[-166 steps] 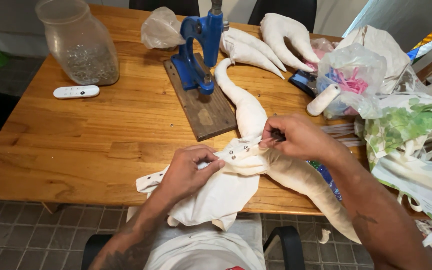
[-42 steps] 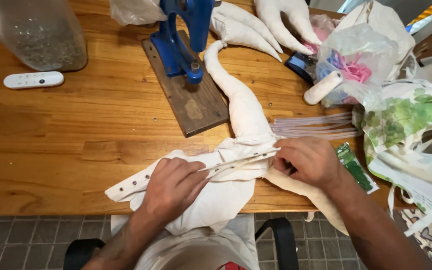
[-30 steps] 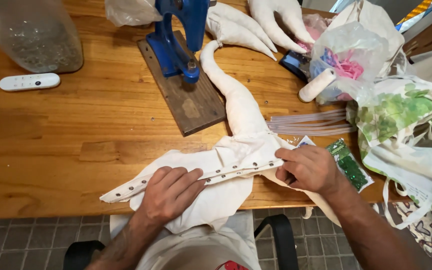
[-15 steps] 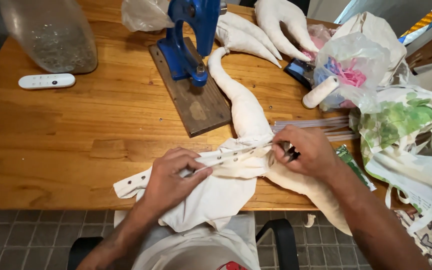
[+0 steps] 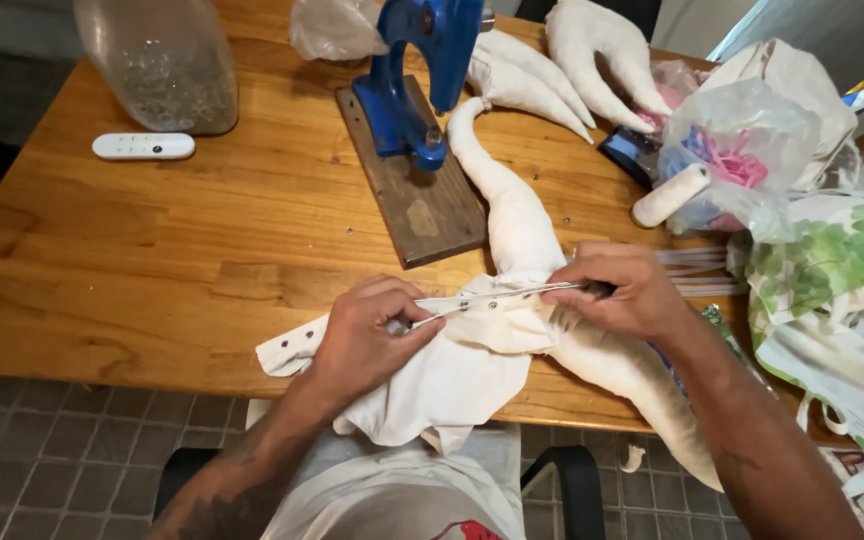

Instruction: Assembling a fabric strip with snaps onto a stuffed horn prop using a small hand tool

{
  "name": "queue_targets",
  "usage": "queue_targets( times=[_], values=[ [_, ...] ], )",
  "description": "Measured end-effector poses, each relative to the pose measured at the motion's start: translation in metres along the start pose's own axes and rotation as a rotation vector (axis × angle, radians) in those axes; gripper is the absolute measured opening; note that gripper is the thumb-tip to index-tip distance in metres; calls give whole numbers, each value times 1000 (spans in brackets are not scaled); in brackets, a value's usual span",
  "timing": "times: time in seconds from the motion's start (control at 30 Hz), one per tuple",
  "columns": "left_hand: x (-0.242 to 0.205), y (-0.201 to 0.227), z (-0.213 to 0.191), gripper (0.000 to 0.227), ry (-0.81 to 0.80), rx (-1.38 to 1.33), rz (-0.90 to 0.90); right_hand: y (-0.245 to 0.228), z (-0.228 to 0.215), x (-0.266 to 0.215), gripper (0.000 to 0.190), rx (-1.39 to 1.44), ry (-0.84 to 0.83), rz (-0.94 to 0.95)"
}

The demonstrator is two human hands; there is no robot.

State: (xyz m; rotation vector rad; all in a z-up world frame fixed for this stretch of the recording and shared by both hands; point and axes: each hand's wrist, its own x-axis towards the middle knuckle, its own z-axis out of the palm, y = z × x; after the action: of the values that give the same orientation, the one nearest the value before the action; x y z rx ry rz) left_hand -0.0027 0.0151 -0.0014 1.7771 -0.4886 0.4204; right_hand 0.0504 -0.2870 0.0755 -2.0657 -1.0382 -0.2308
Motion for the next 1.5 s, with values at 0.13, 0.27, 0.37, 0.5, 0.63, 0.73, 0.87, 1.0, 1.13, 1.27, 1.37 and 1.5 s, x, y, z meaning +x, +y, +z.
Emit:
queue_targets(
  times=[0.13, 0.27, 0.37, 0.5, 0.63, 0.73, 0.87, 1.0, 1.13, 1.27, 1.37, 1.5],
  values=[
    [-5, -3, 3, 16, 38, 144, 204, 5, 2, -9, 9, 80, 28, 4],
    [-8, -5, 4, 21, 37, 173, 267, 5, 1, -15, 8, 23, 37, -38],
    [-7, -7, 4, 26, 33, 147, 278, 7, 4, -20, 9, 17, 59, -37],
    [-6, -2, 4, 28, -9, 151, 292, 10, 7, -26, 9, 37, 101, -17],
    [-5, 9, 0, 25, -54, 54, 182, 4, 6, -23, 7, 36, 135, -12],
    [-5, 5, 1, 23, -58, 73, 161, 3, 2, -23, 7, -24, 123, -17],
    [-7, -1, 8, 25, 18, 62, 119, 0, 2, -21, 8, -50, 120, -29],
    [-4, -1, 8, 23, 106, -1, 9, 8, 4, -20, 7, -76, 149, -41],
    [-1, -2, 8, 19, 135, -57, -113, 14, 6, -19, 8, -104, 174, -27],
    [4, -1, 5, 13, 111, -59, -227, 27, 12, -20, 10, -86, 176, -32],
    [6, -6, 4, 16, 74, -56, -326, 27, 13, -17, 7, -101, 173, -4],
    [9, -4, 0, 25, 47, -92, -371, 27, 13, -12, 8, -111, 169, 24]
  ],
)
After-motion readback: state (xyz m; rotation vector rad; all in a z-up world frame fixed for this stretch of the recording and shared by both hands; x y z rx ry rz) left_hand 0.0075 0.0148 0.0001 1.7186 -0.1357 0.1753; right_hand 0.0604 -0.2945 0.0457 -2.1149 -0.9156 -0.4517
